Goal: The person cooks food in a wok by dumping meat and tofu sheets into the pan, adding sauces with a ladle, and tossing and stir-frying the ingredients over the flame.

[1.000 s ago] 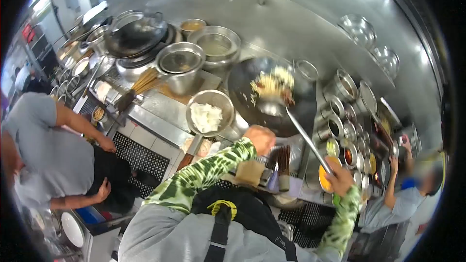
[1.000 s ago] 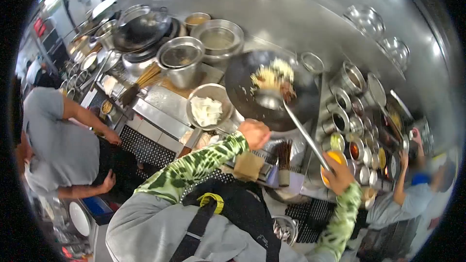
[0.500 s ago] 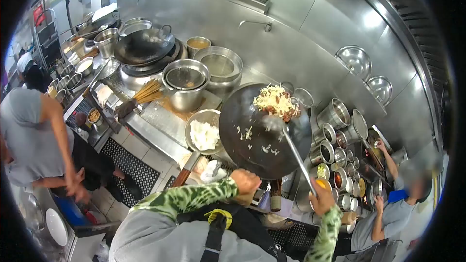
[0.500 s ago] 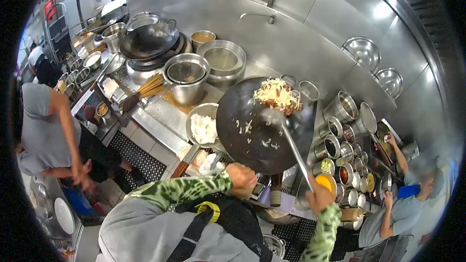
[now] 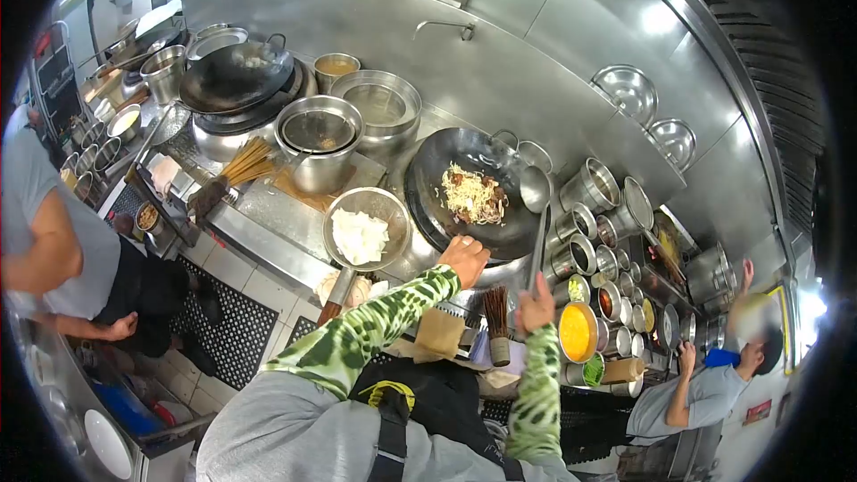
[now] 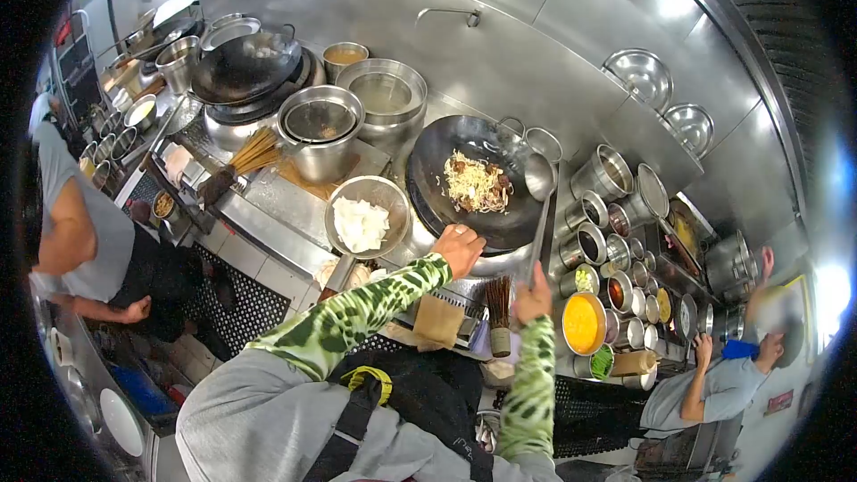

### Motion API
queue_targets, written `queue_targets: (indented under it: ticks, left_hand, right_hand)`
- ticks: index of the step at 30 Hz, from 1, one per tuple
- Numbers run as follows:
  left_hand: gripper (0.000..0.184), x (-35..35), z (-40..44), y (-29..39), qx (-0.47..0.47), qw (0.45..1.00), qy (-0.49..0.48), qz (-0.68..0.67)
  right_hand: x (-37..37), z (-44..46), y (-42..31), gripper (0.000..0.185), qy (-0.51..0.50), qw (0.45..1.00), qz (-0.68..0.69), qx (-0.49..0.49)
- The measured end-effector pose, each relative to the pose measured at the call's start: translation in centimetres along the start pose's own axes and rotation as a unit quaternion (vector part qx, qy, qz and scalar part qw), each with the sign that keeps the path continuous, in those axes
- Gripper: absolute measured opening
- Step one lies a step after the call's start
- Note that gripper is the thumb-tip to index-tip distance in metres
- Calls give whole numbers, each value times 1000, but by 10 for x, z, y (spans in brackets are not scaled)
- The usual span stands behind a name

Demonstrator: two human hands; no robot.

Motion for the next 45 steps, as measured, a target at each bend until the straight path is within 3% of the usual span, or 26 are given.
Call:
queue_targets:
  ticks: [2,5,9,12,14,16,17,20,22,26,27,28,30,31,33,34,36,38,40,44,45]
  left_hand:
    - [13,-3,2,1,20,999,-35,3]
    - [13,-9,2,1,16,998,-52,-7]
    - [15,-8,0,-5,22,999,-35,-22]
    - [24,-6,2,-2,17,999,-3,-30]
    - [31,2,1,3,30,999,28,-3]
    - [38,2,-7,5,58,998,-2,1]
    - [39,0,-8,4,59,998,-9,1]
    - [40,-3,-6,6,53,998,-33,7]
    - [38,1,-2,7,47,999,-14,-5]
    - [29,1,2,5,48,999,-9,-15]
    - [28,-2,2,4,56,998,-36,-15]
    - [21,2,5,5,45,999,-8,2]
    - [12,-5,12,1,72,996,-45,30]
    - [11,-7,14,0,70,996,-47,32]
    - [14,-10,13,-2,71,996,-46,38]
    - [15,-9,14,-1,62,996,-39,42]
    - [16,-12,13,-3,55,996,-60,37]
    - [17,-16,16,-6,62,994,-86,36]
    - [17,-26,11,-7,57,991,-115,34]
    - [23,-40,8,-12,61,981,-180,26]
    - [23,-43,8,-14,62,980,-188,21]
  right_hand:
    - [-42,4,0,67,14,999,6,-50]
    - [-61,-6,-48,65,-73,986,79,-125]
    - [-47,-63,-92,64,-112,993,40,-14]
    - [-53,-57,-74,65,-153,986,51,-49]
    - [-61,-18,-60,58,-127,988,-81,-34]
    - [-65,1,-65,60,-101,984,-136,49]
    - [-66,6,-59,60,-89,992,-75,44]
    - [-68,-5,-48,63,-144,966,166,-136]
    - [-64,5,-30,65,-188,930,217,-228]
    - [-43,47,-25,62,-70,994,58,-59]
    - [-41,55,-27,62,-25,996,71,-47]
    - [-47,56,-22,62,-43,996,49,-64]
    - [-54,48,-29,62,-78,992,6,-95]
    - [-54,33,-34,62,-105,984,56,-131]
    - [-46,1,-53,61,-152,980,52,-115]
    - [-42,-15,-60,60,-171,984,1,-57]
    - [-34,-46,-62,60,-196,976,71,-67]
    - [-26,-54,-55,61,-209,945,168,-186]
    - [-21,-30,-35,63,-197,948,134,-210]
    - [-29,49,-28,64,-109,984,135,-30]
    - [-37,68,-27,65,-98,989,107,-24]
Point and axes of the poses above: each hand's wrist, its own z-axis towards the middle knuckle, its own x-axis out of the back of the hand, y = z × x, the point moved 10 cm from there along z, towards the middle knuckle, and after that the axes turned 10 degrees about y, right-handed, at the moved point
